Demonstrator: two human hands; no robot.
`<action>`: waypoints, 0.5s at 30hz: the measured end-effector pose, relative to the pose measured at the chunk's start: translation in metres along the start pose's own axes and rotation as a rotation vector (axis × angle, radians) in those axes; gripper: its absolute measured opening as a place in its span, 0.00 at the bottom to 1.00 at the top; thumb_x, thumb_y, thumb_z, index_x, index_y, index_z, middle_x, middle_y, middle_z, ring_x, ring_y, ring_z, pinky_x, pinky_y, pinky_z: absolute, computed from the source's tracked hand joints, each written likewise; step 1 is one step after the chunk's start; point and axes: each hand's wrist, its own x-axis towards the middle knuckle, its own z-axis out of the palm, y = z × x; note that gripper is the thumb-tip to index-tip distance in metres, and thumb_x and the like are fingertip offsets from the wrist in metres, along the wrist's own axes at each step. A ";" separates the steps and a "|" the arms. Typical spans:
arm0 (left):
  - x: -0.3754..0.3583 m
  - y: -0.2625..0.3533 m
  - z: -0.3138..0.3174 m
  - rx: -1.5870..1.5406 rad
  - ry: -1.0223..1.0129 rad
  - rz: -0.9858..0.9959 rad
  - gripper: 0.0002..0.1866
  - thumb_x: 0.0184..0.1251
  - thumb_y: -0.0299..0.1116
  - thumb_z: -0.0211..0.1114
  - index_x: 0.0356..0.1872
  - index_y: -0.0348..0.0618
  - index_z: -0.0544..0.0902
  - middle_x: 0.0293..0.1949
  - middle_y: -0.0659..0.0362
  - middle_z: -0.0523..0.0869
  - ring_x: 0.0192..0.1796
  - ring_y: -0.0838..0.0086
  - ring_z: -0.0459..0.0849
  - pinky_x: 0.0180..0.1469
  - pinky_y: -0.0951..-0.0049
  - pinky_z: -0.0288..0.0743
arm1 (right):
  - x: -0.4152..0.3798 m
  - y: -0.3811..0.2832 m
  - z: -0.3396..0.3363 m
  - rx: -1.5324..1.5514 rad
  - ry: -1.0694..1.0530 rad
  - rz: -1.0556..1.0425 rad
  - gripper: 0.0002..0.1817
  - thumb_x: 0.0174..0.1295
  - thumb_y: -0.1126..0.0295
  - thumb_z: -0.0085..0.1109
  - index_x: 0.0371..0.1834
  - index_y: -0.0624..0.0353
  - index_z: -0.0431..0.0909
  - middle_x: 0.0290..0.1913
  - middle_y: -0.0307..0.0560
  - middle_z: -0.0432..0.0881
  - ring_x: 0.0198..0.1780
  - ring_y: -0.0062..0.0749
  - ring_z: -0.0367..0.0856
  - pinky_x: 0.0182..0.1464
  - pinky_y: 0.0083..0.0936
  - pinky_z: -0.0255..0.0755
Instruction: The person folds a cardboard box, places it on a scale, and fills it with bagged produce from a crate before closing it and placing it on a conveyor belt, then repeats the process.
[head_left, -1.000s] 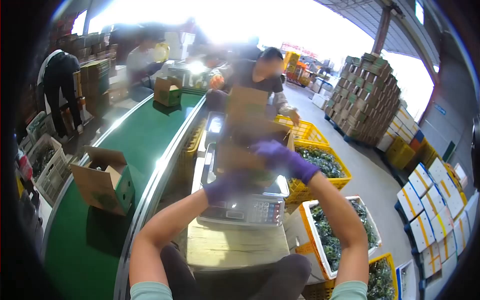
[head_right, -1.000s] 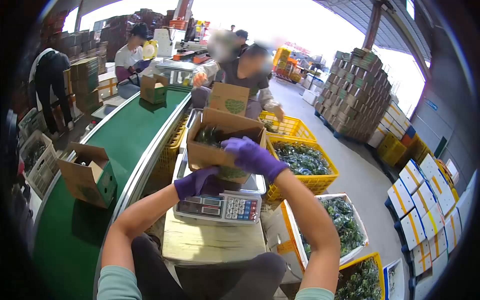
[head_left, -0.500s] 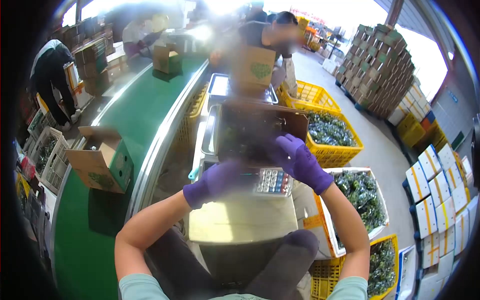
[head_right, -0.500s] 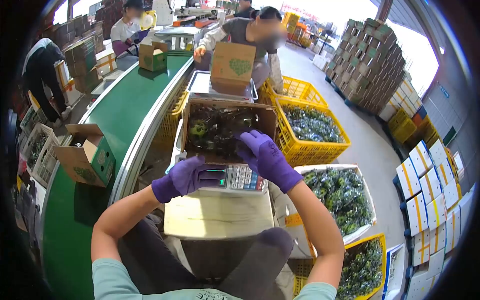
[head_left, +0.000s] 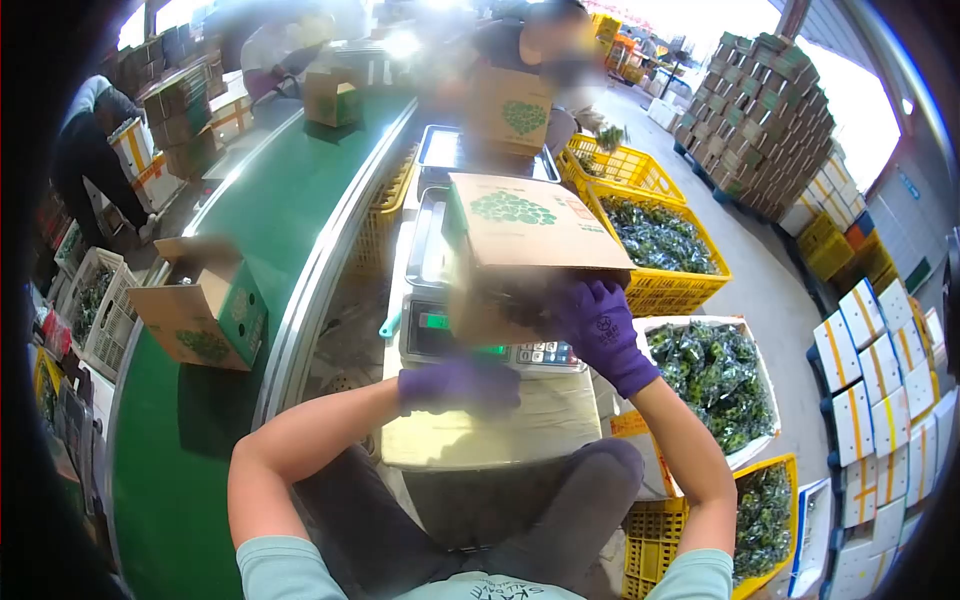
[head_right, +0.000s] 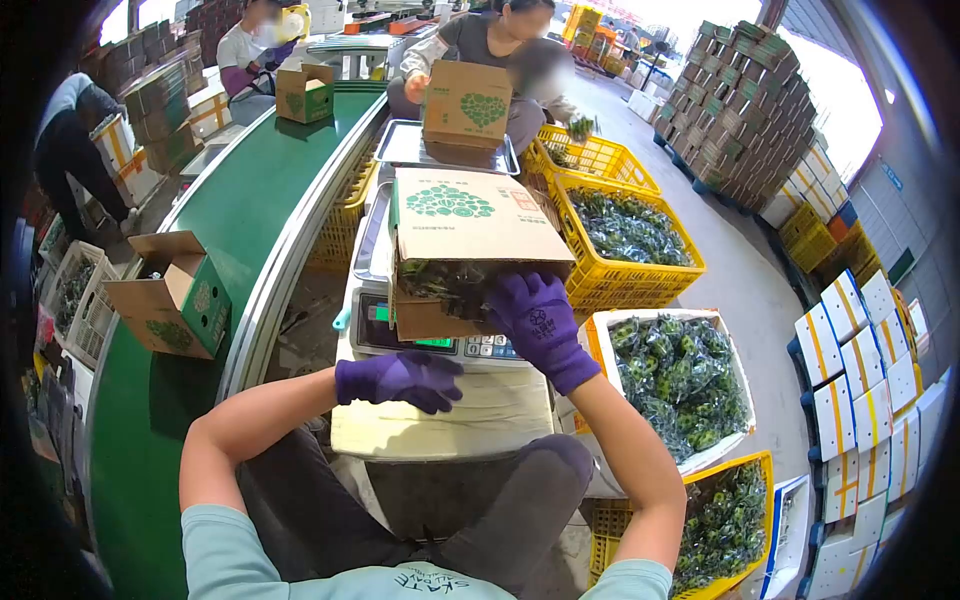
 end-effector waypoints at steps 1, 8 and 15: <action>0.003 -0.010 -0.005 -0.066 -0.122 -0.092 0.30 0.72 0.40 0.63 0.69 0.42 0.66 0.58 0.51 0.82 0.57 0.62 0.84 0.56 0.63 0.80 | -0.001 -0.001 -0.002 -0.014 -0.030 0.010 0.18 0.57 0.59 0.63 0.52 0.44 0.81 0.52 0.44 0.76 0.51 0.43 0.75 0.51 0.43 0.67; 0.008 -0.013 0.006 0.189 -0.216 -0.179 0.35 0.66 0.35 0.67 0.73 0.43 0.63 0.61 0.56 0.81 0.56 0.71 0.82 0.55 0.73 0.77 | 0.006 -0.005 -0.002 -0.124 -0.146 -0.108 0.21 0.55 0.62 0.60 0.55 0.44 0.79 0.50 0.44 0.76 0.50 0.42 0.76 0.52 0.43 0.67; 0.016 -0.010 0.010 0.235 -0.284 -0.203 0.37 0.65 0.35 0.68 0.74 0.47 0.63 0.61 0.58 0.80 0.58 0.74 0.80 0.55 0.75 0.75 | 0.016 -0.018 -0.001 -0.106 -0.029 -0.098 0.14 0.59 0.66 0.56 0.48 0.48 0.82 0.46 0.43 0.76 0.48 0.40 0.76 0.59 0.46 0.69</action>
